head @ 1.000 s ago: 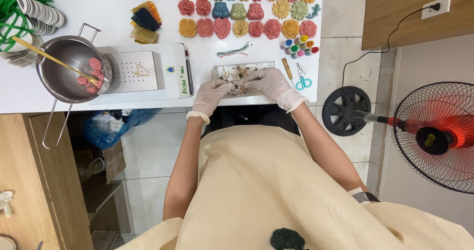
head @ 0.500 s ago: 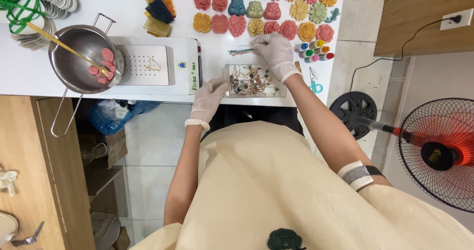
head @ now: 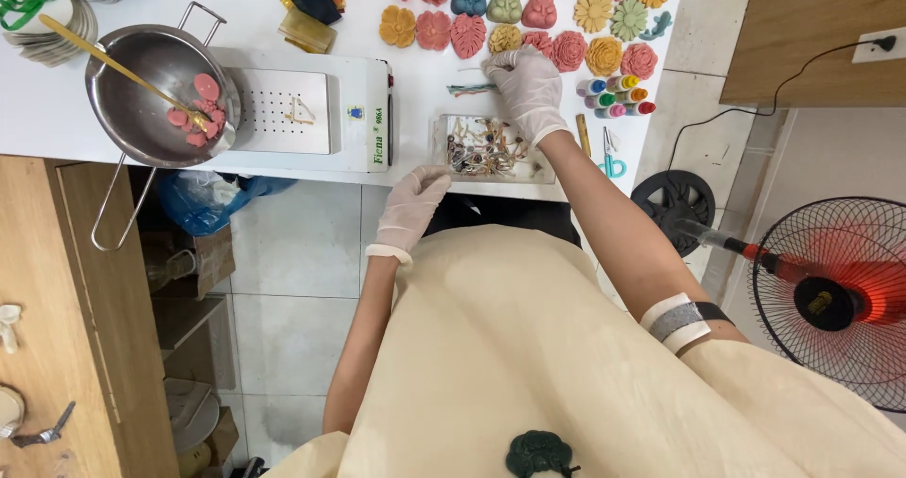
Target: Sort and organize various candle-making components including wicks, scents, and accessories.
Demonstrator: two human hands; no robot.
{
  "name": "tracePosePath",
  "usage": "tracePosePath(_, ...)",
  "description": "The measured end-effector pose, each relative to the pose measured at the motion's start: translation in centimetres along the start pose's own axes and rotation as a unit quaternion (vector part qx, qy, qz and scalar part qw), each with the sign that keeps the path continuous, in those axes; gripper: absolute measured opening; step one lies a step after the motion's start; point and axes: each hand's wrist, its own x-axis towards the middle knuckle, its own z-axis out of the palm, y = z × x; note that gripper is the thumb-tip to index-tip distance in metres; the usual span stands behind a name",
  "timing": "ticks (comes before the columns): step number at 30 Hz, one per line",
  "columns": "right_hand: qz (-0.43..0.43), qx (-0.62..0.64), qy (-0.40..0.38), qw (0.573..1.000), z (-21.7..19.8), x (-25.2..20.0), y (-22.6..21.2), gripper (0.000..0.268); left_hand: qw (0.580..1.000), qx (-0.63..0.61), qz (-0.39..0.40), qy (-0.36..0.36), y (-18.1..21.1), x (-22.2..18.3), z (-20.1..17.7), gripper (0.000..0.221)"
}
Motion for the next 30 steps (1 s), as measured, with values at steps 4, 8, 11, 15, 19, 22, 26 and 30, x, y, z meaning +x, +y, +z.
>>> tracePosePath(4,-0.011,-0.009,0.006,1.000,0.0,-0.2,0.2,0.018,1.000,0.028,-0.011,0.000,1.3,0.0,-0.1,0.031)
tracePosePath(8,0.018,-0.010,-0.001,1.000,0.4,0.1,-0.6,0.018,1.000,0.022,-0.008,-0.009,1.4,0.3,-0.6,0.032)
tracePosePath(11,0.032,-0.032,-0.003,0.999,0.9,0.2,-0.2,0.018,0.999,0.029,-0.018,-0.005,1.5,0.1,-1.0,0.033)
tracePosePath(15,-0.052,-0.084,0.014,0.995,0.7,0.1,0.7,0.015,0.999,0.030,-0.014,0.002,1.1,0.2,-1.5,0.034)
tracePosePath(19,-0.088,-0.103,0.034,0.990,0.3,0.1,1.2,0.016,0.999,0.045,-0.024,0.013,1.7,0.0,-1.8,0.034)
tracePosePath(22,-0.052,-0.089,0.038,0.994,0.0,0.5,1.3,0.016,0.998,0.055,-0.018,0.009,1.7,0.3,-2.0,0.034)
tracePosePath(26,-0.053,-0.064,0.066,0.994,-2.0,-1.3,0.3,0.017,0.999,0.045,-0.013,0.008,1.1,0.3,-2.4,0.035)
tracePosePath(30,-0.100,-0.078,0.032,0.991,-5.3,-4.9,-0.9,0.023,0.998,0.048,-0.020,0.016,1.2,0.4,-2.1,0.034)
